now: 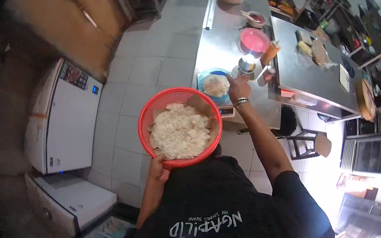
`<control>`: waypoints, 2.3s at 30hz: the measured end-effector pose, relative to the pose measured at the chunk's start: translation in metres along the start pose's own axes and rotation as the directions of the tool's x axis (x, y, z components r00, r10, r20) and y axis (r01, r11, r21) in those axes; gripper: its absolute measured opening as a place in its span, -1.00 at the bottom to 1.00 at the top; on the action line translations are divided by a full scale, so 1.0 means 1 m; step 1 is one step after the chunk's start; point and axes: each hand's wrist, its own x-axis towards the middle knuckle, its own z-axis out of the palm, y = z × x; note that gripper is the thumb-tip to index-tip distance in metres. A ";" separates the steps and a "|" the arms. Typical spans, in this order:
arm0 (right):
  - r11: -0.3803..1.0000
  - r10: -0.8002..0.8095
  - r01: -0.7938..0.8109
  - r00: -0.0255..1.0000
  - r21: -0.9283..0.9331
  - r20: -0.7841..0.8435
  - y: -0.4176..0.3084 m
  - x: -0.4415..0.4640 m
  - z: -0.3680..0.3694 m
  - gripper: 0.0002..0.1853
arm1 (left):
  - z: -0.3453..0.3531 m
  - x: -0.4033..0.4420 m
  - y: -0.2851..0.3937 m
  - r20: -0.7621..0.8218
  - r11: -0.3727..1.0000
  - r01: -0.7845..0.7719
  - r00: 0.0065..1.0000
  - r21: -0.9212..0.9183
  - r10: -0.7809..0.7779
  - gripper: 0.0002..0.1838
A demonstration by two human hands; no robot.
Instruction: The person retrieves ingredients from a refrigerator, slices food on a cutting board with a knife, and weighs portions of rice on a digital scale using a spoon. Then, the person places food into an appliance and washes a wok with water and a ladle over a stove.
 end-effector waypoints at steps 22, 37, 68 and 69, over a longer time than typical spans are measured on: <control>0.479 0.872 -0.750 0.347 0.457 -0.344 -0.102 -0.471 -0.279 -0.52 | 0.061 -0.074 -0.005 0.341 0.475 0.225 0.451 0.851 -0.825 -0.40; -0.782 0.194 -0.496 -0.769 0.377 -0.609 -0.172 -1.197 -0.312 -0.62 | 0.074 -0.342 -0.393 -0.290 -0.277 -0.139 -0.084 0.951 -0.953 -0.30; -0.842 0.288 -0.486 -0.771 0.233 -0.568 -0.211 -1.362 -0.308 -0.63 | 0.024 -0.723 -0.663 -0.113 0.470 -0.639 -0.656 0.609 -0.747 -0.47; -0.837 0.289 -0.483 -0.791 0.259 -0.539 -0.208 -1.375 -0.288 -0.59 | 0.016 -0.749 -0.670 -0.200 0.482 -0.637 -0.704 0.601 -0.682 -0.47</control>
